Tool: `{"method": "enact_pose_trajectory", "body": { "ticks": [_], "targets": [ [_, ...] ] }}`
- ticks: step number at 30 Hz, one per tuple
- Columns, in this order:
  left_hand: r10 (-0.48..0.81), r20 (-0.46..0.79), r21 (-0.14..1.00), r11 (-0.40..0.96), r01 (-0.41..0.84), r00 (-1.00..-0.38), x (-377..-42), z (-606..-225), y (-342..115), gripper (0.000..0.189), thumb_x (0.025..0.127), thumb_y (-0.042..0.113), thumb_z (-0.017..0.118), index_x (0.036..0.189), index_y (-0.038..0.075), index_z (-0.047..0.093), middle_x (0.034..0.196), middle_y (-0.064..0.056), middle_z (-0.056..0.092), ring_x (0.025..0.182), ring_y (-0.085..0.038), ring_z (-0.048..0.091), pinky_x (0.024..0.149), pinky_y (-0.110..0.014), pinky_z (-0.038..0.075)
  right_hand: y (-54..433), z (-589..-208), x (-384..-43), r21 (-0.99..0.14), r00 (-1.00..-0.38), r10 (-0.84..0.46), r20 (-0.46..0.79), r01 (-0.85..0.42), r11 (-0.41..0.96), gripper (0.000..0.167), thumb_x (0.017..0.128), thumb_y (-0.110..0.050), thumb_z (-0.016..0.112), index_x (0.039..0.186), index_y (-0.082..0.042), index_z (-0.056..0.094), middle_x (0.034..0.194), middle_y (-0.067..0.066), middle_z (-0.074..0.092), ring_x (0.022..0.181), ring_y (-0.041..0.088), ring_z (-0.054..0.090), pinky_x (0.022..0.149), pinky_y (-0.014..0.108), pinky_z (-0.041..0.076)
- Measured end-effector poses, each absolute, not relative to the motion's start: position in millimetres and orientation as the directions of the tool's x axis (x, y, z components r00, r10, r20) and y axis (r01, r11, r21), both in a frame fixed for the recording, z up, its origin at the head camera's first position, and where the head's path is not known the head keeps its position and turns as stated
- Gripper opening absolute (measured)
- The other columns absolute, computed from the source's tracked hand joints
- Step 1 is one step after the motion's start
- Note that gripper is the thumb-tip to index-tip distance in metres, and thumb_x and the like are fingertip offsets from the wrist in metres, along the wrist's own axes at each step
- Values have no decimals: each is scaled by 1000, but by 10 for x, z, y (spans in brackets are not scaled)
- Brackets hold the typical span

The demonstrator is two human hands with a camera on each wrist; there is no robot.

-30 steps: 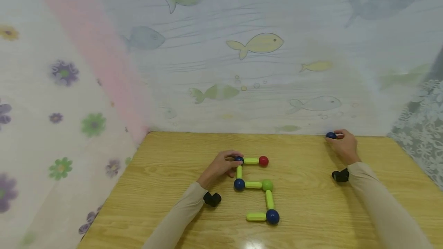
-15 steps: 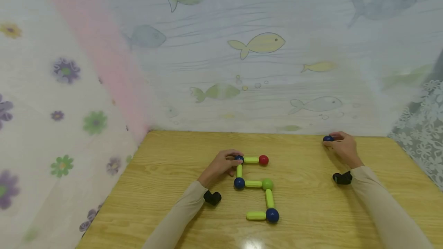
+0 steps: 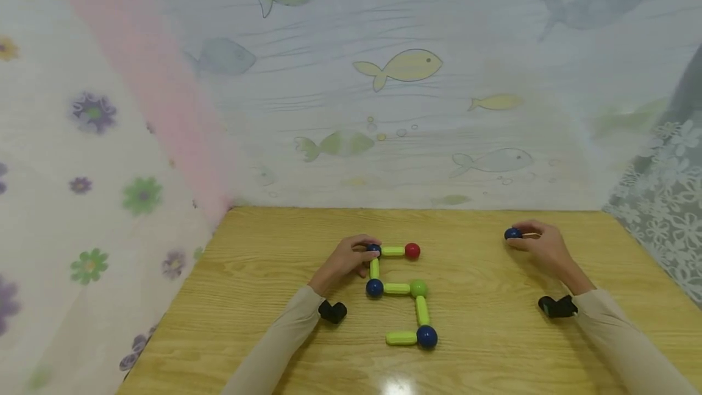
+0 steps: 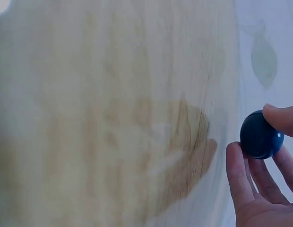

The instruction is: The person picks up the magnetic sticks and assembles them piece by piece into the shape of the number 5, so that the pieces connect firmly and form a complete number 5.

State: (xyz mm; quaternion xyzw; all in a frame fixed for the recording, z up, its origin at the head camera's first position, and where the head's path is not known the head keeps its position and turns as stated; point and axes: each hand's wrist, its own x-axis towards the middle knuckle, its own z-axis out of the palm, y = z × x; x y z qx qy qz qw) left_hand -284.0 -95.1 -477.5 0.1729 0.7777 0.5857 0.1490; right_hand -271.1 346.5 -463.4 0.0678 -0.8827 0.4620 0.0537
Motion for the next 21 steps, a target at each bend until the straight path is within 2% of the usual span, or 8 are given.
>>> {"method": "enact_pose_trajectory", "body": {
  "ticks": [5,11,14,17,21],
  "targets": [
    [441,-34,962,258,91,-897,-2841,-4774,-945,31,94,17,61,123,6,60,105,-9,60,64,-18,58,53,-31,53,3363,-4587,-2533,-832,-982,-120,145,-186,522,49,89,-20,69,126,9,52,121,28,51,87,-12,52,69,22,51],
    [436,-43,962,262,81,-899,-2847,-4763,-944,32,94,16,62,124,5,60,107,-10,60,69,-19,59,57,-32,54,3168,-4540,-2373,-869,-971,-193,144,-217,444,43,89,-14,68,122,9,54,116,27,55,90,1,60,71,25,53],
    [432,-46,960,268,80,-900,-2845,-4757,-946,33,93,15,63,124,4,60,108,-13,61,70,-22,61,58,-35,55,3056,-4523,-2302,-883,-963,-236,128,-219,414,43,88,-13,69,122,9,54,115,26,56,91,6,61,72,27,54],
    [437,-56,961,267,70,-897,-2827,-4723,-935,33,93,12,62,125,2,59,112,-17,60,78,-23,62,62,-41,56,2953,-4496,-2232,-890,-954,-273,123,-228,396,43,87,-12,70,122,8,54,113,25,57,92,12,62,73,30,54],
    [429,-61,962,266,62,-901,-2805,-4676,-905,32,93,8,61,124,0,59,112,-18,59,80,-20,62,65,-41,56,2813,-4457,-2155,-892,-936,-323,137,-258,370,41,87,-12,70,120,7,56,112,22,58,95,20,62,73,31,55]
  ]
}}
